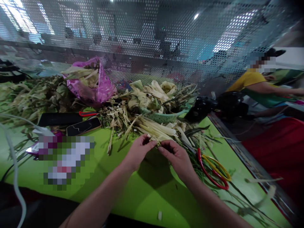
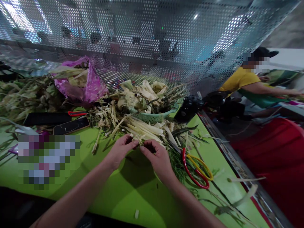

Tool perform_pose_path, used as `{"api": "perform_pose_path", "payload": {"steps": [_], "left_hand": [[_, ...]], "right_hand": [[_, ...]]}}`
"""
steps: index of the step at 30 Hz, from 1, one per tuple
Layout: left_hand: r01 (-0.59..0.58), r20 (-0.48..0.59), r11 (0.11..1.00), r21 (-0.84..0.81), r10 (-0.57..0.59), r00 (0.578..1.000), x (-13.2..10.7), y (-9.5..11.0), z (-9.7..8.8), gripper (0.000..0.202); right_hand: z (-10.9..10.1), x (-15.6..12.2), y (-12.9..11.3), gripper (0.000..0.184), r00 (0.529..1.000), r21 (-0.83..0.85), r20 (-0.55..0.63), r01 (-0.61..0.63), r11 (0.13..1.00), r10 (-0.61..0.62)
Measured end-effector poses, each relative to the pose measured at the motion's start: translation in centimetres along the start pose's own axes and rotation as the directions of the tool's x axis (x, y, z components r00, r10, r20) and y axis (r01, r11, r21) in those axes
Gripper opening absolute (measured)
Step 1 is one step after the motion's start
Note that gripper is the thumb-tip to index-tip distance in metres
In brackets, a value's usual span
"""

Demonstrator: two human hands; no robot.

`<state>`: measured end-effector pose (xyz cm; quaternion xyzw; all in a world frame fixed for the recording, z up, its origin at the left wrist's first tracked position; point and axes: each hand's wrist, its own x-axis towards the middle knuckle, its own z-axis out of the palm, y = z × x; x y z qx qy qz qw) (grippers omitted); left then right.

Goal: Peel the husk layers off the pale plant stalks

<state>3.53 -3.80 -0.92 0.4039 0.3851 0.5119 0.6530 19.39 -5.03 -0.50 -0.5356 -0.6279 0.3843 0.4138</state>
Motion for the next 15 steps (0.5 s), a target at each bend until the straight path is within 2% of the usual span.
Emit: {"api": "perform_pose_path", "payload": {"steps": [5,8,11,13,15], "left_hand": [[-0.012,0.032,1.0,-0.02,0.013,0.999,0.14,-0.08,-0.03,0.027],[0.014,0.06,0.996,-0.093,-0.009,0.998,0.18,-0.1,-0.08,0.027],[0.101,0.113,0.979,-0.18,-0.081,0.99,0.2,-0.14,-0.23,0.03],[0.125,0.127,0.969,-0.212,-0.099,0.987,0.26,-0.17,-0.4,0.032],[0.091,0.091,0.974,-0.209,-0.074,0.993,0.38,-0.18,-0.65,0.033]], "right_hand": [[0.24,-0.05,0.0,0.022,0.999,0.033,0.033,-0.033,0.999,0.032],[0.52,-0.14,0.12,0.024,0.989,0.216,0.107,-0.122,0.969,0.101],[0.63,-0.24,0.03,0.024,0.959,0.411,0.214,-0.26,0.874,0.185],[0.52,-0.21,-0.1,0.024,0.948,0.461,0.238,-0.301,0.835,0.211],[0.24,-0.06,-0.2,0.024,0.958,0.455,0.197,-0.278,0.846,0.209]]}}
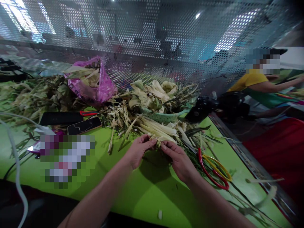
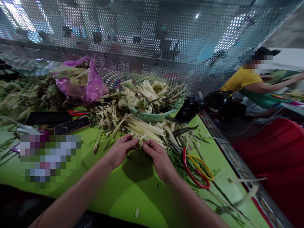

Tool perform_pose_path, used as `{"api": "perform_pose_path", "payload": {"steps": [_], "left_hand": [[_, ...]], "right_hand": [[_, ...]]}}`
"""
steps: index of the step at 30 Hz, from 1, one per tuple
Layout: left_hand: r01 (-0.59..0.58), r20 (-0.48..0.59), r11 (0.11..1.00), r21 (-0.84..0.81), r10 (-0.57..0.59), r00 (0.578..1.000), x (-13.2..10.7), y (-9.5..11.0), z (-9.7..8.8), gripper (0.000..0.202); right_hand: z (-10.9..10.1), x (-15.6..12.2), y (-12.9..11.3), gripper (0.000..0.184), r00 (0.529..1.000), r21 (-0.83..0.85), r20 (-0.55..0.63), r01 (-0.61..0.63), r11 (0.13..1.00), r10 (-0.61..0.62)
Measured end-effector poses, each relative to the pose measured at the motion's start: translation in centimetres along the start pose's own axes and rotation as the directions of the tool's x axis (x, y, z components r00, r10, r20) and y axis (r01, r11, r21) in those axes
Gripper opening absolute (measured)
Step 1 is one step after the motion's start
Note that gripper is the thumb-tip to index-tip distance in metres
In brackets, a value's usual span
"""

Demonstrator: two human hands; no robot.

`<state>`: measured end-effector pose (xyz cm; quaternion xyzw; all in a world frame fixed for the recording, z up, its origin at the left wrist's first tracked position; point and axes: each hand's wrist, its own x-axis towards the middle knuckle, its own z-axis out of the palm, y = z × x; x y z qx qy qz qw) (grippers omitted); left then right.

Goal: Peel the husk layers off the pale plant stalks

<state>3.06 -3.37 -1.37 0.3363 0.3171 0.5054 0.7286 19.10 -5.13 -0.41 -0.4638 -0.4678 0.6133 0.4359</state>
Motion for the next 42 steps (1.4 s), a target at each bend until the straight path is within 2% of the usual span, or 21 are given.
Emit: {"api": "perform_pose_path", "payload": {"steps": [3,5,10,13,16,19,22,24,28,31,35,36,37,40,42], "left_hand": [[-0.079,-0.077,0.997,0.018,0.08,0.994,0.2,0.1,-0.6,0.031],[-0.099,-0.104,0.995,0.011,0.1,0.99,0.2,0.2,-0.9,0.031],[-0.057,-0.067,0.998,0.042,0.059,0.996,-0.1,0.5,-0.8,0.034],[-0.08,-0.046,0.984,0.157,0.088,0.995,0.0,0.5,-0.5,0.035],[-0.151,-0.048,0.946,0.287,0.172,0.984,0.4,0.1,-0.7,0.03],[-0.216,-0.007,0.893,0.395,0.238,0.971,0.8,-0.2,-1.1,0.023],[-0.247,0.056,0.848,0.469,0.251,0.966,0.8,-0.1,-1.1,0.025],[-0.245,0.11,0.85,0.467,0.219,0.969,0.5,0.2,-0.8,0.026],[-0.187,0.245,0.917,0.353,0.103,0.964,0.2,0.7,-0.4,0.031],[-0.132,0.174,0.943,0.306,0.081,0.981,0.2,0.7,-0.7,0.033],[-0.153,-0.044,0.953,0.263,0.17,0.984,0.5,0.9,-1.2,0.031],[-0.163,-0.082,0.953,0.255,0.189,0.979,0.5,0.9,-1.2,0.03],[-0.169,-0.113,0.954,0.249,0.202,0.973,0.5,1.0,-1.3,0.03],[-0.166,-0.152,0.959,0.229,0.204,0.967,0.4,1.2,-1.2,0.031],[-0.154,-0.147,0.965,0.212,0.188,0.971,0.3,1.3,-1.1,0.032]], "right_hand": [[-0.5,0.2,-0.4,0.029,0.994,-0.127,-0.082,0.062,0.99,-0.072],[-0.8,0.4,-0.5,0.03,0.991,-0.204,-0.094,0.07,0.977,-0.091],[-1.3,0.8,-0.1,0.026,0.989,-0.343,-0.045,0.114,0.932,-0.138],[-1.3,0.8,0.1,0.024,0.976,-0.481,-0.014,0.183,0.857,-0.216],[-1.3,0.6,0.1,0.021,0.938,-0.61,0.035,0.294,0.736,-0.346],[-1.3,0.5,0.1,0.018,0.893,-0.676,0.091,0.38,0.631,-0.441],[-1.5,0.5,-0.1,0.019,0.881,-0.715,0.091,0.381,0.585,-0.463],[-1.5,0.4,-0.2,0.019,0.877,-0.733,0.073,0.369,0.571,-0.474],[-1.4,0.4,-0.3,0.02,0.866,-0.739,0.06,0.373,0.561,-0.497],[-1.3,0.3,-0.4,0.012,0.843,-0.732,0.058,0.4,0.551,-0.535],[-1.2,0.1,-0.8,0.027,0.753,-0.754,-0.037,0.411,0.513,-0.657],[-1.2,0.1,-0.9,0.024,0.754,-0.75,-0.052,0.404,0.524,-0.655],[-1.2,0.0,-0.9,0.02,0.779,-0.735,-0.056,0.392,0.554,-0.625],[-1.1,0.1,-0.6,0.017,0.909,-0.656,-0.005,0.311,0.688,-0.416],[-1.0,0.1,-0.3,0.02,0.952,-0.613,0.03,0.258,0.747,-0.304]]}}
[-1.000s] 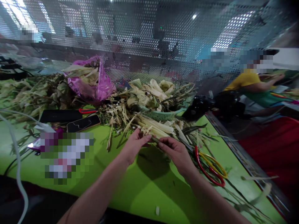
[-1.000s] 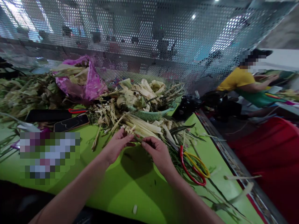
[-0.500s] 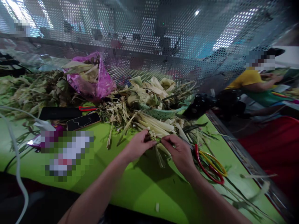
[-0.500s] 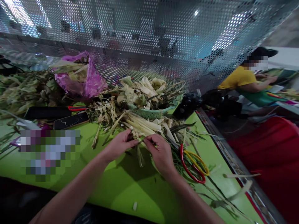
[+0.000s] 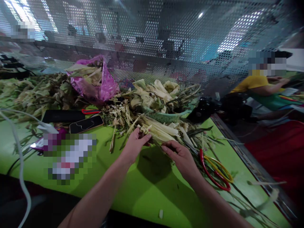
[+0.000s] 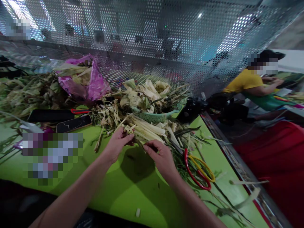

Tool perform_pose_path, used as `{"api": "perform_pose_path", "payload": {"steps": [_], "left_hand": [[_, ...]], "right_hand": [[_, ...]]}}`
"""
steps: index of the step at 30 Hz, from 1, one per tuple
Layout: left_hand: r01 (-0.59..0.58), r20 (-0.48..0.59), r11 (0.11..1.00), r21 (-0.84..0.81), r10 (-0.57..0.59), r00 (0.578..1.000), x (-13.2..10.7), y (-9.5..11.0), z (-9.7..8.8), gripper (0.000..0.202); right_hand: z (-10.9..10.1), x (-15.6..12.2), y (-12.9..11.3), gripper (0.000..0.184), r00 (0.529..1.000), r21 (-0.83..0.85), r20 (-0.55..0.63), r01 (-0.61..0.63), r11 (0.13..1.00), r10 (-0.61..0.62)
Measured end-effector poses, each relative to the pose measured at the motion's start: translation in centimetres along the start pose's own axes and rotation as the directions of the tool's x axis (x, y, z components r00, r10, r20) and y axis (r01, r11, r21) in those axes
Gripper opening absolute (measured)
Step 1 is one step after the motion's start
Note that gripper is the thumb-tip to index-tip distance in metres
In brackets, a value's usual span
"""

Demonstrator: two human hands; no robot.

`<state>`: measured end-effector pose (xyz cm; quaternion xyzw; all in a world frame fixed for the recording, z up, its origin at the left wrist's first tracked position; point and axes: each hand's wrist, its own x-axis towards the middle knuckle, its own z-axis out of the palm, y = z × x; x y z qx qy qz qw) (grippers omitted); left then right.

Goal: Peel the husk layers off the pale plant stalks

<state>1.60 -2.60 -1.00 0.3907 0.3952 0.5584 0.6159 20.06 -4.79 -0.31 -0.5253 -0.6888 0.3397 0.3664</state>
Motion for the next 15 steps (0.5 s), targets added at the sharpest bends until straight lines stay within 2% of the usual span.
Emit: {"api": "perform_pose_path", "payload": {"steps": [4,9,12,15], "left_hand": [[0.043,0.041,0.999,0.009,-0.043,0.998,-0.11,-0.02,0.05,0.032],[0.066,0.173,0.998,-0.025,-0.061,0.983,-0.21,-0.26,0.55,0.034],[0.078,0.273,0.997,-0.015,-0.071,0.959,-0.32,-0.37,0.71,0.034],[0.102,0.266,0.995,-0.01,-0.096,0.959,-0.32,-0.25,0.53,0.034]], "right_hand": [[0.16,0.04,0.21,0.022,0.999,0.001,0.037,-0.014,1.0,0.014],[-0.18,0.34,0.51,0.016,0.993,-0.109,-0.097,0.052,0.993,-0.063],[-0.27,0.47,0.8,0.016,0.985,-0.154,-0.133,0.085,0.985,-0.105],[-0.21,0.51,0.85,0.014,0.983,-0.139,-0.151,0.086,0.986,-0.107]]}}
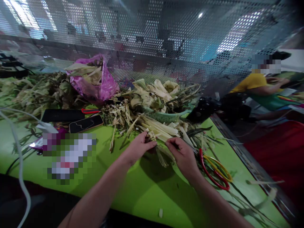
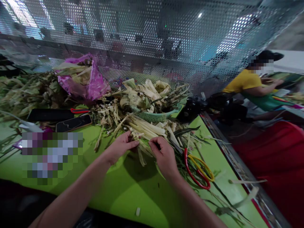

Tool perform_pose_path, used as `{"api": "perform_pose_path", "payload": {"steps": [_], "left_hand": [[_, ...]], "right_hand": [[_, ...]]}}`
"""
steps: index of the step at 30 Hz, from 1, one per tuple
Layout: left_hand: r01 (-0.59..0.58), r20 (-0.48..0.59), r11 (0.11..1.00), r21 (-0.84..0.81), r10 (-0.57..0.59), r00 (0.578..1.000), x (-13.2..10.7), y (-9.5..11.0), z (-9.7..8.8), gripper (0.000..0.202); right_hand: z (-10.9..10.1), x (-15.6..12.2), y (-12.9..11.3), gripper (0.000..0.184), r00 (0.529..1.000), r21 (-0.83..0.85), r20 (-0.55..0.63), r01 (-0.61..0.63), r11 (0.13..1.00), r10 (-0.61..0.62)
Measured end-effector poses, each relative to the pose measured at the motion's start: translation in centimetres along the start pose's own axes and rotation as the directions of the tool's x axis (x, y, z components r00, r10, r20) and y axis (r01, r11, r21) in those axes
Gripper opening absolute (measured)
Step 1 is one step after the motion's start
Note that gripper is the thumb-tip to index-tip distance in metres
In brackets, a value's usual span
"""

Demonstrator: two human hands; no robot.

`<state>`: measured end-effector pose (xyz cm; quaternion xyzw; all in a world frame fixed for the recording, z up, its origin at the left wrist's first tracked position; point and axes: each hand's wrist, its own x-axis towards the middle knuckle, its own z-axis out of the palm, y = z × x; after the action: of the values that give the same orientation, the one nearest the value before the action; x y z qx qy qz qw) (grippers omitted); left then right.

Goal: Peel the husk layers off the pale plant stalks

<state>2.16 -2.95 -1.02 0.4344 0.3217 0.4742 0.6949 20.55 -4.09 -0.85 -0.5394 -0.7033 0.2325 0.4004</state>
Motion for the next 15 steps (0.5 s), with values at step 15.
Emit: {"api": "perform_pose_path", "payload": {"steps": [15], "left_hand": [[-0.027,-0.344,0.998,0.05,0.042,0.938,0.1,0.4,-0.2,0.032]], "right_hand": [[0.1,-0.4,-1.1,0.008,0.977,-0.115,-0.04,0.204,0.972,-0.21]]}}
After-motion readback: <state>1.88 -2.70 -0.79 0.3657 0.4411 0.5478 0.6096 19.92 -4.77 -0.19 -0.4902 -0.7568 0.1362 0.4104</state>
